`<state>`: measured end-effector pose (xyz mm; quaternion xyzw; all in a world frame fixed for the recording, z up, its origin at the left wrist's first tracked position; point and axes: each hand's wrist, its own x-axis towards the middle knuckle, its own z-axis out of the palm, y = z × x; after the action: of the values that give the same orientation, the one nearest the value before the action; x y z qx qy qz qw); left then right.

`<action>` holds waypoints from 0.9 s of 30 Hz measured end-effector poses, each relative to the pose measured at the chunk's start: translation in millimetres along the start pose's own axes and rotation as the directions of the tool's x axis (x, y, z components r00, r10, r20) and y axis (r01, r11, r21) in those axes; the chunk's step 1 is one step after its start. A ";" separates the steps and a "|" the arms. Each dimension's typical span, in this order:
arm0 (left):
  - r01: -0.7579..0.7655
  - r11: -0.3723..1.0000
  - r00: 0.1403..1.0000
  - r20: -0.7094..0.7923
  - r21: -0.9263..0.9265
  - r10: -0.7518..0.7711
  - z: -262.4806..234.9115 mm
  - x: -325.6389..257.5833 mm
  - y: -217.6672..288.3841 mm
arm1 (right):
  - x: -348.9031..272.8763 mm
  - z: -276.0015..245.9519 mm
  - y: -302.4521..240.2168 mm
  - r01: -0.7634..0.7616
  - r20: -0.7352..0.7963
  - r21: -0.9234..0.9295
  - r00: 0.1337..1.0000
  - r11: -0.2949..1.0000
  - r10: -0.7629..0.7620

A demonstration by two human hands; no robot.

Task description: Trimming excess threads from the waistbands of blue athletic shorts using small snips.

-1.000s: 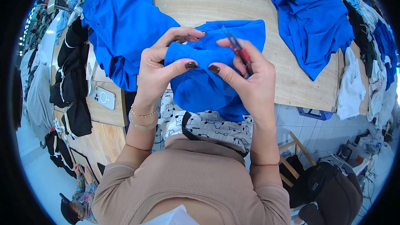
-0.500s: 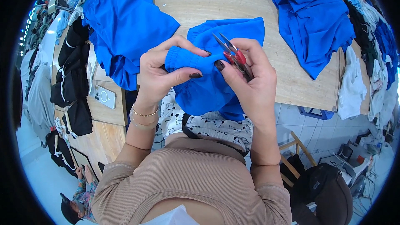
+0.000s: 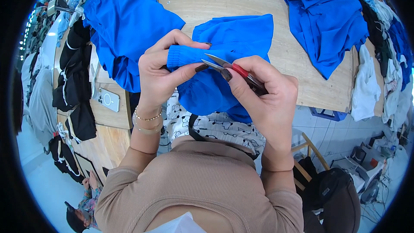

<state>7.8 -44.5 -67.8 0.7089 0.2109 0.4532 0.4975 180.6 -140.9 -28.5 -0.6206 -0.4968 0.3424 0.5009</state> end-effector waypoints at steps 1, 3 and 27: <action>-0.007 1.000 1.000 0.005 0.017 0.007 -0.5 0.0 -0.2 | 0.2 0.3 -0.1 -0.004 0.000 -0.003 1.000 1.000 0.004; -0.013 0.999 1.000 0.010 0.035 0.013 -1.2 -0.2 -0.7 | 0.6 1.4 -0.2 -0.008 0.001 -0.006 1.000 1.000 0.008; 0.011 0.999 0.998 -0.064 -0.030 -0.012 -0.2 -1.1 -2.8 | 3.2 4.9 2.8 0.033 -0.001 0.089 0.999 0.995 -0.033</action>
<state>7.5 -44.0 -70.8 0.6854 0.2241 0.4759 0.5035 177.7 -136.5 -32.3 -0.5893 -0.4913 0.3560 0.5335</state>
